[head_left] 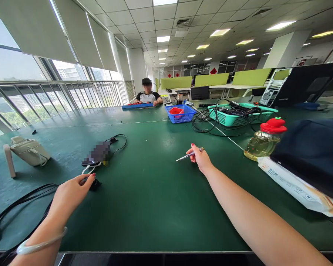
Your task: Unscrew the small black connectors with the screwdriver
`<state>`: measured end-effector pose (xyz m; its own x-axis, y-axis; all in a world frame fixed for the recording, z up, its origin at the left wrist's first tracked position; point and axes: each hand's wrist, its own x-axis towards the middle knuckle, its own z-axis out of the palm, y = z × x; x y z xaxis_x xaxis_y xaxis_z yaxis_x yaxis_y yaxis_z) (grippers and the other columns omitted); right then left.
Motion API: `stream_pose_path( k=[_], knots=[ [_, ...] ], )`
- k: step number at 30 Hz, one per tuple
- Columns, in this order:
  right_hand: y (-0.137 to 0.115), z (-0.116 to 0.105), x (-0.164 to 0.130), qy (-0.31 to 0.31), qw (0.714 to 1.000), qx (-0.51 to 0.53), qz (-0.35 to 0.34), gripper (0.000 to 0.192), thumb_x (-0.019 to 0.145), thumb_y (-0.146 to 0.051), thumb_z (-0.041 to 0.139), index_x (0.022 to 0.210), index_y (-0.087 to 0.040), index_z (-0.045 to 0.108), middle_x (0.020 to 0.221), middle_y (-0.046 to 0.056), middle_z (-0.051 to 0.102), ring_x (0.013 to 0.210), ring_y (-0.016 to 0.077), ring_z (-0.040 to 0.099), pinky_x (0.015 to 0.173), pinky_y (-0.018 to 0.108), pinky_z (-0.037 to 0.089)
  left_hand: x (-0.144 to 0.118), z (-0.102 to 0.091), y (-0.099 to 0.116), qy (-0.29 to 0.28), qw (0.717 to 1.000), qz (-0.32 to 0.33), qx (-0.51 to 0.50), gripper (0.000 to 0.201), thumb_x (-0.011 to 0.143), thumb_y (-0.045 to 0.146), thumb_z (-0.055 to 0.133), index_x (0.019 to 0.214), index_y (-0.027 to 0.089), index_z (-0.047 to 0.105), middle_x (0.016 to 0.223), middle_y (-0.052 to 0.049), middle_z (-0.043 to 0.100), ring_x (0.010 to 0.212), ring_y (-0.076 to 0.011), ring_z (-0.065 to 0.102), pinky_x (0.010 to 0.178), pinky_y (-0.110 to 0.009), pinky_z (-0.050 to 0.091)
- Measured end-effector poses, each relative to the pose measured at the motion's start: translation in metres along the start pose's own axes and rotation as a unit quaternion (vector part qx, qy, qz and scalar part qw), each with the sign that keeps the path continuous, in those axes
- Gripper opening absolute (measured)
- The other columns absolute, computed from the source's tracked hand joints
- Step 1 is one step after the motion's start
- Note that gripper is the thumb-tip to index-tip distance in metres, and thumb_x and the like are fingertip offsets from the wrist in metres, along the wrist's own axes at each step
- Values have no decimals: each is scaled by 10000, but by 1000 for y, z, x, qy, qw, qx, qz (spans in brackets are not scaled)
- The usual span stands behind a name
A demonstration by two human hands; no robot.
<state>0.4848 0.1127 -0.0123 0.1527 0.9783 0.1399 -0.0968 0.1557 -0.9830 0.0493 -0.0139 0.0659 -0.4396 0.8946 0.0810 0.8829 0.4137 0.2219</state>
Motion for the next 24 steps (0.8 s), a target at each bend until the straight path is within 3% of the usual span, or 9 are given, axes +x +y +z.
stream_pose_path(
  k=[4,9,17,24],
  knots=[
    [1,0,1,-5,1000,0,-1,563,726,-711,624,572,-170,658,411,-12,488,370,84,401,383,237,357,3,5,3,10,1000,-12,16,604,817,669,424,1078,232,749,696,-125,710,785,-373,674,596,-395,485],
    [1,0,1,-9,1000,4,3,563,724,-710,628,581,-167,659,413,-17,488,363,78,400,380,232,365,4,10,4,17,999,-40,20,619,805,681,430,1128,247,731,775,-151,729,783,-378,679,570,-414,498],
    [2,-1,3,-16,1000,0,1,559,744,-704,618,580,-171,651,417,-14,492,366,82,408,381,235,371,3,10,4,-14,998,-50,33,670,788,719,426,1162,246,716,869,-167,736,851,-384,681,568,-400,488],
    [-1,0,2,-20,1000,9,12,592,694,-745,640,581,-165,667,421,-12,489,378,77,410,371,225,364,7,14,0,1,995,-51,81,638,803,744,404,1194,321,678,873,-36,752,891,-341,673,578,-335,484]
  ],
)
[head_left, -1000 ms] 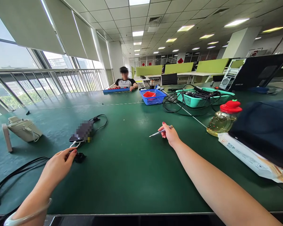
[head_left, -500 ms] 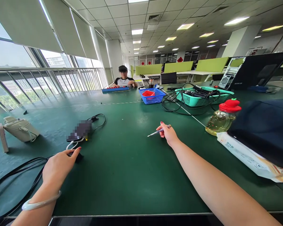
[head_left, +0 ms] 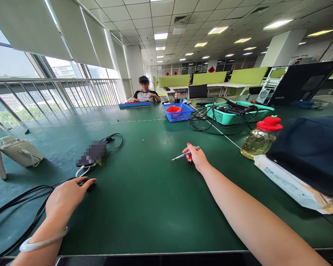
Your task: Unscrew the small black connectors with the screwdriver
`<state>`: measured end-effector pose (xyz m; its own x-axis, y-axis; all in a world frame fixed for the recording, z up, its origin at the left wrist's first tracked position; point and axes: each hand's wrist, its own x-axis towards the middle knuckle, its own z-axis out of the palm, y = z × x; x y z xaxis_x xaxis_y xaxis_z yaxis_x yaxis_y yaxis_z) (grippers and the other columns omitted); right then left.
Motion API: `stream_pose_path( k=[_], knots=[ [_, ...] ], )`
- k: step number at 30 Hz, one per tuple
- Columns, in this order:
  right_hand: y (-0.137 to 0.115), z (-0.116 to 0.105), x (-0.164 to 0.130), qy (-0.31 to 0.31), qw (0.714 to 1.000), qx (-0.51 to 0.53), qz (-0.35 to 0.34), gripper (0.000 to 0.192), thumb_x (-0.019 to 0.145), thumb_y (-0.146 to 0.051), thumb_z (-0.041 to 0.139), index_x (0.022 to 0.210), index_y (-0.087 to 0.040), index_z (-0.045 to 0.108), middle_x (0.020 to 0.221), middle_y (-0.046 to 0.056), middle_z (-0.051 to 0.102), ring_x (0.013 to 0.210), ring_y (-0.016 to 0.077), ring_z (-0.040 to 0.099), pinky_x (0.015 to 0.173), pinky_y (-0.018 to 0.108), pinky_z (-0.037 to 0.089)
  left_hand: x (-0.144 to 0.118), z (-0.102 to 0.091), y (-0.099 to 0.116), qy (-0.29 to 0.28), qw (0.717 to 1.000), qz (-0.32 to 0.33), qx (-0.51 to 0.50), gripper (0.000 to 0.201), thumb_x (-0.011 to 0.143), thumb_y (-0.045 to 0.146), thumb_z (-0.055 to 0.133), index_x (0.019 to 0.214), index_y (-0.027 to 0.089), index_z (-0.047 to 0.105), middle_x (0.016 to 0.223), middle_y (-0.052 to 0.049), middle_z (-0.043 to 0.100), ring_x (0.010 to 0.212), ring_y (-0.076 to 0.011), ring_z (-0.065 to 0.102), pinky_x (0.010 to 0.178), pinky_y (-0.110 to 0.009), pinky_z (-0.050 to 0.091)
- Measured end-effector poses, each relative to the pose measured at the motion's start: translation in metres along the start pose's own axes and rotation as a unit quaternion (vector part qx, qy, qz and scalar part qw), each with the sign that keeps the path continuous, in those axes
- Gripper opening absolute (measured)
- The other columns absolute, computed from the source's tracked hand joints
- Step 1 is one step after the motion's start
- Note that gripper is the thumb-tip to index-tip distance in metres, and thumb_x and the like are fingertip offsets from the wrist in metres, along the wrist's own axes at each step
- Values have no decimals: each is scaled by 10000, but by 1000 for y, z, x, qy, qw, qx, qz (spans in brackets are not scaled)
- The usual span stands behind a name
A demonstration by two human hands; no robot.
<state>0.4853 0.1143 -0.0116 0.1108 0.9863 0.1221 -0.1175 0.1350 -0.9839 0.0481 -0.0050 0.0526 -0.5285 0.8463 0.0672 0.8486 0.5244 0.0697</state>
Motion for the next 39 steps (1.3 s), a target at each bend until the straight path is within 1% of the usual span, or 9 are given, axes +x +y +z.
stream_pose_path(
  k=[2,6,9,13,17,24,29,35,39],
  knots=[
    [0,0,0,0,1000,0,4,596,685,-750,643,581,-164,669,420,-10,491,380,77,410,374,224,358,0,4,-1,2,1000,7,19,639,822,713,413,1239,292,650,950,-42,758,923,-347,671,622,-354,494],
    [1,0,0,-1,1000,-2,2,586,693,-741,641,581,-166,665,422,-8,493,382,80,407,378,228,353,-8,7,3,-1,996,88,25,642,868,636,402,1250,186,653,1044,-178,739,938,-385,680,719,-431,499],
    [2,-1,1,-2,1000,-6,-2,569,719,-718,630,586,-165,661,425,-9,494,382,82,406,381,230,354,-17,-2,8,-23,997,79,12,701,876,654,351,1316,171,605,1040,-220,728,933,-407,680,713,-452,505],
    [3,-2,1,-3,1000,-4,-1,561,733,-707,623,597,-164,659,433,-12,493,386,82,408,386,229,360,-17,-19,1,-7,1000,-3,14,665,913,611,248,1419,250,482,1125,-169,710,984,-381,672,721,-433,519],
    [4,-2,2,-5,1000,-2,-1,559,730,-711,627,597,-168,657,439,-10,496,390,83,409,391,230,367,-5,-14,-20,17,997,68,32,680,917,560,297,1428,133,440,1269,-183,646,1153,-376,600,908,-436,473],
    [3,-1,2,-4,1000,-4,1,577,713,-727,628,595,-163,663,434,-11,496,386,80,410,388,225,358,9,12,-41,1,997,73,23,641,928,535,304,1411,139,448,1161,-170,707,996,-347,683,779,-388,514],
    [2,-1,0,-3,1000,-2,2,577,704,-726,635,597,-160,664,433,-14,496,385,77,410,387,221,363,2,16,-37,43,994,85,48,565,925,427,326,1347,104,518,981,-195,743,904,-371,689,728,-403,514],
    [3,-1,1,-5,1000,-16,-7,575,736,-715,608,604,-159,671,437,-11,505,381,78,413,395,226,366,-16,16,-21,181,972,152,-13,516,915,416,366,1351,175,501,1117,-131,705,1063,-329,636,860,-432,514],
    [2,-1,0,-1,1000,-17,-4,576,731,-719,610,608,-160,672,437,-11,504,385,80,416,399,226,363,-19,17,-15,135,971,199,-12,575,906,488,383,1381,178,476,1075,-112,708,1083,-305,631,941,-418,483]
  ],
)
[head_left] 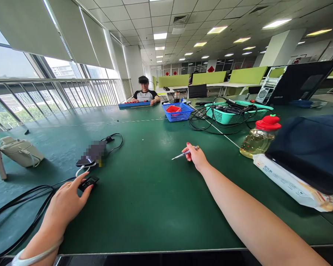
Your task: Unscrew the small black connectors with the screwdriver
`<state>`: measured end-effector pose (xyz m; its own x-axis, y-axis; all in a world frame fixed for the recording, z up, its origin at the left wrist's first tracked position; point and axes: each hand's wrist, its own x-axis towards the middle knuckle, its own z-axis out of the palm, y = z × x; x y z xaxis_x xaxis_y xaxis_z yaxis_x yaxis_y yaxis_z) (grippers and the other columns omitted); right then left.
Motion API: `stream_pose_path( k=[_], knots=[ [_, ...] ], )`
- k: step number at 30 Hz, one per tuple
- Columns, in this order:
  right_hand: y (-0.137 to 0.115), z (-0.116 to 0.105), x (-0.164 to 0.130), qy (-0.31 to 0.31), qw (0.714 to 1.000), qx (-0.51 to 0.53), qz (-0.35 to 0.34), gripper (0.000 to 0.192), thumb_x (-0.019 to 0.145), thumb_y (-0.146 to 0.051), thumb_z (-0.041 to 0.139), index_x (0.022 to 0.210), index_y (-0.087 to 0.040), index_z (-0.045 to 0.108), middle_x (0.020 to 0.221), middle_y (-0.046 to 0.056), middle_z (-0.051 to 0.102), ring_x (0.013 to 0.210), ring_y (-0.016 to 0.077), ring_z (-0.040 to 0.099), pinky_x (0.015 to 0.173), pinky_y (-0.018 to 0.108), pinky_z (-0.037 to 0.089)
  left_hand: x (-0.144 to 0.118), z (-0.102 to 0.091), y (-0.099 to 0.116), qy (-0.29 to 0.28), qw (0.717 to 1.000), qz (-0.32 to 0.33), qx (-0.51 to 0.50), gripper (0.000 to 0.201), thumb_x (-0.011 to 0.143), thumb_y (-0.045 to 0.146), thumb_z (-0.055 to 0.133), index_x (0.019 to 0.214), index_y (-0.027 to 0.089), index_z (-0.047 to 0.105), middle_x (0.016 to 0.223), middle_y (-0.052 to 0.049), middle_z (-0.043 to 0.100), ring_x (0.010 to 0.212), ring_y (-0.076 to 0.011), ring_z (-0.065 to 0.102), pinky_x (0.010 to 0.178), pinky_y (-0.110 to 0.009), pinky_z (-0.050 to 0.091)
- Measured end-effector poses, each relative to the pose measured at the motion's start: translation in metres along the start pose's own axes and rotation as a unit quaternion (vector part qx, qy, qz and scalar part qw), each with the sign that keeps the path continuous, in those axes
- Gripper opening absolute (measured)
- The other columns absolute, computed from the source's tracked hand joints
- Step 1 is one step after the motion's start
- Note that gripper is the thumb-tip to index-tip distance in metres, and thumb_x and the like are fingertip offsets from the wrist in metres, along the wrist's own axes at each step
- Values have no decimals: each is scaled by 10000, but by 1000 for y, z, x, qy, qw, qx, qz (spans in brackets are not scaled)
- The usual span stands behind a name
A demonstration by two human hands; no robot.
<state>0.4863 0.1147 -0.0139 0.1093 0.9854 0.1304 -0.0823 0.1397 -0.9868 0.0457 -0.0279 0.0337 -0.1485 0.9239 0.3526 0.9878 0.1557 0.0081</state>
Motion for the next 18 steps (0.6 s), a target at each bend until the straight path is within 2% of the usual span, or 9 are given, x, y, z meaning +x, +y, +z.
stream_pose_path(
  k=[3,11,14,18],
  knots=[
    [0,0,-1,-3,1000,5,4,569,729,-715,617,608,-162,670,437,-12,500,388,81,415,398,226,361,0,0,0,-28,999,-28,-4,585,899,507,386,1382,192,482,1083,-102,707,1091,-307,627,924,-410,490],
    [-3,1,-3,0,1000,-8,-3,581,733,-722,605,596,-161,667,443,-8,501,388,83,415,399,234,367,0,-1,1,-32,998,-57,-3,570,894,523,384,1361,225,522,1088,-98,689,1055,-292,633,903,-391,493],
    [-3,1,-3,4,1000,-16,-3,583,740,-722,597,601,-160,668,447,-6,508,390,84,422,401,234,371,1,1,1,-59,996,-67,25,562,903,520,375,1354,228,539,1016,-105,699,1003,-295,649,873,-387,499],
    [-1,0,-2,3,1000,-15,-7,583,744,-723,595,605,-162,669,447,-7,512,385,85,426,398,234,376,2,1,1,-96,994,-49,37,567,904,532,379,1344,220,554,909,-103,709,920,-293,669,814,-372,510]
  ],
)
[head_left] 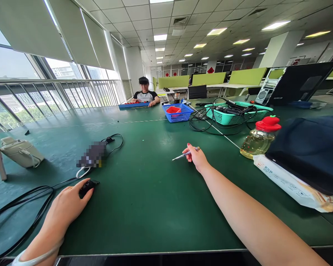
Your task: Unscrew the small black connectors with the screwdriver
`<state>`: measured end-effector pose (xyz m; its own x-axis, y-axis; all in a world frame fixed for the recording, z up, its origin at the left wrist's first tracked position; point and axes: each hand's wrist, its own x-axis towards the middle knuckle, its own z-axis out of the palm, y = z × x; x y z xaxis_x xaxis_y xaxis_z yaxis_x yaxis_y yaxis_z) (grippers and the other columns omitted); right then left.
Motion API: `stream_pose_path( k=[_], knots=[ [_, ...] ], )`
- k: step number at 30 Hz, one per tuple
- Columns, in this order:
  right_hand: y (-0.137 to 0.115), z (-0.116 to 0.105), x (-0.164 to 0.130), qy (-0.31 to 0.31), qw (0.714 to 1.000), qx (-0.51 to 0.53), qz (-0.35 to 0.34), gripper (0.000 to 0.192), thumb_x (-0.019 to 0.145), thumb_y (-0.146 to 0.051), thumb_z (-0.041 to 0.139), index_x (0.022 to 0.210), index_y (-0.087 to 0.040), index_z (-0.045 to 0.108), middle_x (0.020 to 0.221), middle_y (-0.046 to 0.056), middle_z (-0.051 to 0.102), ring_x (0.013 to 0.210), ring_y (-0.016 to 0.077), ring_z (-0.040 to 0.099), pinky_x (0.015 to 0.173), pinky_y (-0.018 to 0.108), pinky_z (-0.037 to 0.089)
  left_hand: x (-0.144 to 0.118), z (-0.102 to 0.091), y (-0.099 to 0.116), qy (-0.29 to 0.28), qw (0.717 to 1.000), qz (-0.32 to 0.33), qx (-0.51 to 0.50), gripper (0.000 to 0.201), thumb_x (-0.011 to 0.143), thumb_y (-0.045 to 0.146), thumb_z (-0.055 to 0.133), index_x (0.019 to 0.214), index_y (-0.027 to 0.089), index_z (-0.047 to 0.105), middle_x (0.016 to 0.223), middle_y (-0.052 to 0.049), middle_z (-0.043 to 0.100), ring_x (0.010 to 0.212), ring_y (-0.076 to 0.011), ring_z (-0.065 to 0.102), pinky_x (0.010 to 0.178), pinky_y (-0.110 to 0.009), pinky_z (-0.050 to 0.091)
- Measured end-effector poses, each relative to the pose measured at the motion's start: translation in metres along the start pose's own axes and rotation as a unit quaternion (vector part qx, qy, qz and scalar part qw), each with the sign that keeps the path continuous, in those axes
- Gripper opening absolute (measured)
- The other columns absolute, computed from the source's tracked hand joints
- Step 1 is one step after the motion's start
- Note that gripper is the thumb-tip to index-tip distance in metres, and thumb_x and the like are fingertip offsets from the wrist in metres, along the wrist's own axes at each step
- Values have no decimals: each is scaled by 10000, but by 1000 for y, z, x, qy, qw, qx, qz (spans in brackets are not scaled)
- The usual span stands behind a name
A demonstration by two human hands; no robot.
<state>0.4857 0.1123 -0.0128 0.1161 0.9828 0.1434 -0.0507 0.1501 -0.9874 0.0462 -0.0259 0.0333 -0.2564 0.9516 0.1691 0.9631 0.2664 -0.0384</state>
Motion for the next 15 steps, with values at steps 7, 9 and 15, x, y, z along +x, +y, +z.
stream_pose_path(
  k=[7,9,15],
  knots=[
    [-2,0,-5,5,1000,13,-2,582,735,-728,604,601,-165,666,441,-5,504,376,91,427,385,239,375,1,-3,-3,24,994,74,-74,450,898,497,427,1177,223,650,1022,-123,724,971,-306,675,864,-394,511],
    [-3,1,-9,14,1000,20,-5,579,730,-727,611,600,-166,665,441,-5,502,378,93,425,386,242,373,5,-3,-2,35,990,102,-85,418,885,470,459,1163,230,658,1040,-123,723,1002,-310,666,907,-404,497],
    [-1,1,-12,6,999,41,-4,602,695,-756,633,601,-162,672,433,-3,493,389,92,421,386,239,338,6,-20,58,22,967,202,-156,396,882,475,498,1167,247,652,1139,-76,703,1052,-280,639,943,-402,485]
  ],
)
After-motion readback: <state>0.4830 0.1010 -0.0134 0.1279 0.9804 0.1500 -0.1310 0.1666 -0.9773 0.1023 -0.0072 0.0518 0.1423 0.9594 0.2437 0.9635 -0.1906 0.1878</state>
